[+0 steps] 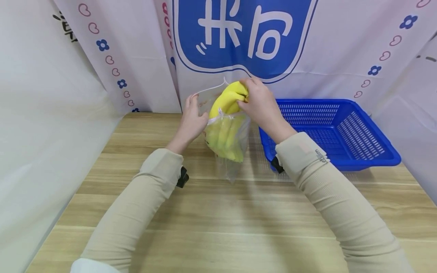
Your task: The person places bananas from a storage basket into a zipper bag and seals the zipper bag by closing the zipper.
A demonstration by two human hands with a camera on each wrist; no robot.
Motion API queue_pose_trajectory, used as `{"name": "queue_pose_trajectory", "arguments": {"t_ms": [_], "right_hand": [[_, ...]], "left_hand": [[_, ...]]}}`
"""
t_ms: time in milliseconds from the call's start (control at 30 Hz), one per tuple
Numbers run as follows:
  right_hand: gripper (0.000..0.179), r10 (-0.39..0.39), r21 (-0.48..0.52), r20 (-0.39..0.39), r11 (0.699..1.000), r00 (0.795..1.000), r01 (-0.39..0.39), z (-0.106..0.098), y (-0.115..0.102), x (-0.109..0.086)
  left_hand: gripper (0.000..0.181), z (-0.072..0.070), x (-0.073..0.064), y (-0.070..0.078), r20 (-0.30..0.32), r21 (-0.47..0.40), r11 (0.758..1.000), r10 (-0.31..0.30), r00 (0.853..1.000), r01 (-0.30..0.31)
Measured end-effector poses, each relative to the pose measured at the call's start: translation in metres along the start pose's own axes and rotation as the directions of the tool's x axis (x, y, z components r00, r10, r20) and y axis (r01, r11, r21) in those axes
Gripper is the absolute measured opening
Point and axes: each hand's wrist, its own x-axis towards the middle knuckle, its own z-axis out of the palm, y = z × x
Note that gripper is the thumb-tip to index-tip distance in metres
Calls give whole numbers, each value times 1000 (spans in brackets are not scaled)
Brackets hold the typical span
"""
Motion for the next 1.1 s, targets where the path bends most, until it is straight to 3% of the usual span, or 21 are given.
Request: {"name": "queue_pose_trajectory", "arguments": {"t_ms": [267,433,567,767,900,1100], "right_hand": [[64,-23,19,73,1000,997,22,3,-2,1],[61,7,53,96,999,995,-12,2,-2,0],[53,52,71,72,996,996,-57,1,3,-1],[43,91,85,-35,992,995,-88,-3,14,1],[38,134,108,-49,986,990,-128,-6,22,2],[35,185,111,42,976,982,-188,-5,33,3]], "left_hand": [[72,-1,1,2,3,10,1000,2,1000,-2],[72,-2,0,2,1,-16,1000,-9,1000,9],[74,-2,0,3,3,-21,1000,-10,1000,10],[76,-4,3,3,14,-22,999,-29,999,29],[77,-7,6,3,28,-97,992,-84,996,86],[77,-13,7,1,63,-277,947,-150,987,162]]}}
